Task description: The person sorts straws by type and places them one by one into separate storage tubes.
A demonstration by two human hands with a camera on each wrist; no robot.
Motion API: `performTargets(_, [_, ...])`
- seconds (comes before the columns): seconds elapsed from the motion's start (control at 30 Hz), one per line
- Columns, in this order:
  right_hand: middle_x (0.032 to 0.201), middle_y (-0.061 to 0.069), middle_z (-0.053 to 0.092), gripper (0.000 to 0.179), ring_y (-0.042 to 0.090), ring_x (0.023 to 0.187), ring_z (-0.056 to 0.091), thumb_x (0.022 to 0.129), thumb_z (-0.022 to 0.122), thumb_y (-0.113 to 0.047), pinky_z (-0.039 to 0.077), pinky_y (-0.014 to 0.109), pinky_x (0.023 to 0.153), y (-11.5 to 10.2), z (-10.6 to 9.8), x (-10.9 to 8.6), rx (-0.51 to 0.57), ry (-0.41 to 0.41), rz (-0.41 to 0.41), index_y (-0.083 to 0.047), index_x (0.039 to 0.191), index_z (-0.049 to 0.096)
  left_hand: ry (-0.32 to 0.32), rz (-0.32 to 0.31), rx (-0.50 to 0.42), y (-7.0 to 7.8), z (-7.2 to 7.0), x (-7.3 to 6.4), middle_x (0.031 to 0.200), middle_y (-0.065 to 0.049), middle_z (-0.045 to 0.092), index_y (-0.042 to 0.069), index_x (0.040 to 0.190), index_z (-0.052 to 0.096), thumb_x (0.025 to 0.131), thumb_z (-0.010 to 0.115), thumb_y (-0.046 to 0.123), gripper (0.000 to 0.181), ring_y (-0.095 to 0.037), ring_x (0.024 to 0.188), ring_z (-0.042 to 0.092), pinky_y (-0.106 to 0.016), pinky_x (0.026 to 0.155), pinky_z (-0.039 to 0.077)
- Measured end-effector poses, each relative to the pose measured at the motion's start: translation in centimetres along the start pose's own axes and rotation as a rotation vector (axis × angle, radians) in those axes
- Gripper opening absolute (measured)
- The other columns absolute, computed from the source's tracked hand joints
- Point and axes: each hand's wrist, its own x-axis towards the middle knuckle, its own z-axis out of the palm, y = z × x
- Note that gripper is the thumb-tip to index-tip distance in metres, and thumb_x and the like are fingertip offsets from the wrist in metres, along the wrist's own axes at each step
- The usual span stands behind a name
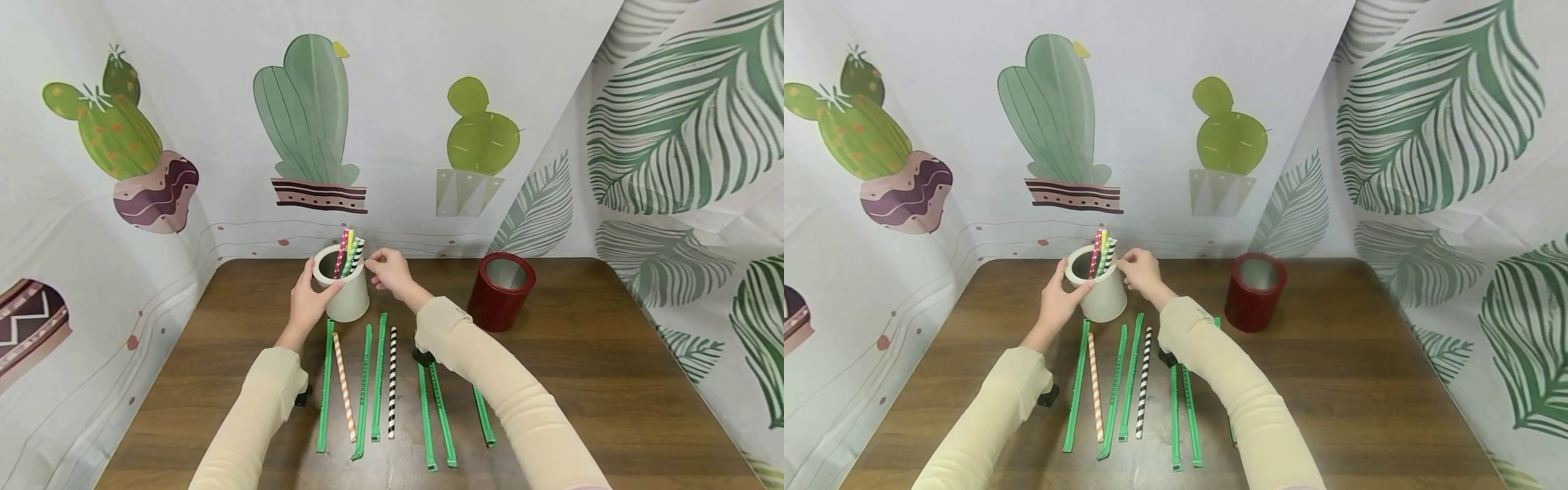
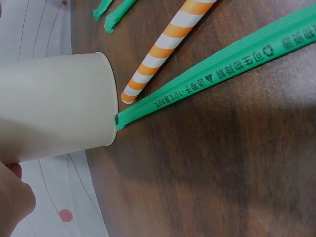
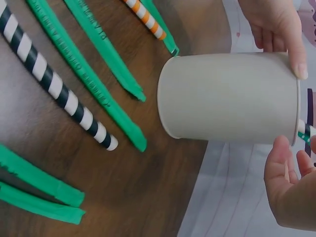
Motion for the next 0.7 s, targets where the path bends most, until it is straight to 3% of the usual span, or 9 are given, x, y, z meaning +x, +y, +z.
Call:
performTargets(0.17, [0.086, 0.008, 0.056, 0.018, 0.010, 0.053, 0.053, 0.086, 0.056, -0.019, 0.052, 0.030, 0.052, 0.9, -0.6, 0.0, 0.018, 0.007, 0.047, -0.006, 0.098, 0.057, 0.005, -0.003, -0.002, 0.2, 0.0, -0.1, 0.142, -0.008, 0.031, 0.019, 0.141, 0.023, 0.072, 0.064, 0.052, 0.087, -0.025, 0.130, 0.030, -0.045, 0.103, 0.028])
performTargets(0.43, [0.091, 0.016, 0.058, 0.016, 0.013, 0.054, 0.053, 0.085, 0.056, -0.014, 0.048, 0.023, 0.046, 1.9, -1.0, -0.5, 0.035, -0.026, 0.086, -0.005, 0.097, 0.055, 0.004, 0.003, 0.002, 0.7, -0.2, -0.3, 0.142, -0.012, 0.030, 0.013, 0.141, 0.023, 0.074, 0.066, 0.045, 0.086, -0.027, 0.130, 0.029, -0.045, 0.104, 0.027])
performTargets(0.7, [0.101, 0.022, 0.057, 0.017, 0.012, 0.054, 0.053, 0.084, 0.057, -0.012, 0.050, 0.026, 0.047, 3.7, -0.8, -1.6, 0.055, -0.043, 0.119, -0.004, 0.099, 0.054, 0.016, 0.011, 0.006, 0.6, -0.1, -0.3, 0.141, -0.013, 0.032, 0.013, 0.140, 0.024, 0.073, 0.067, 0.043, 0.085, -0.028, 0.128, 0.032, -0.046, 0.102, 0.030])
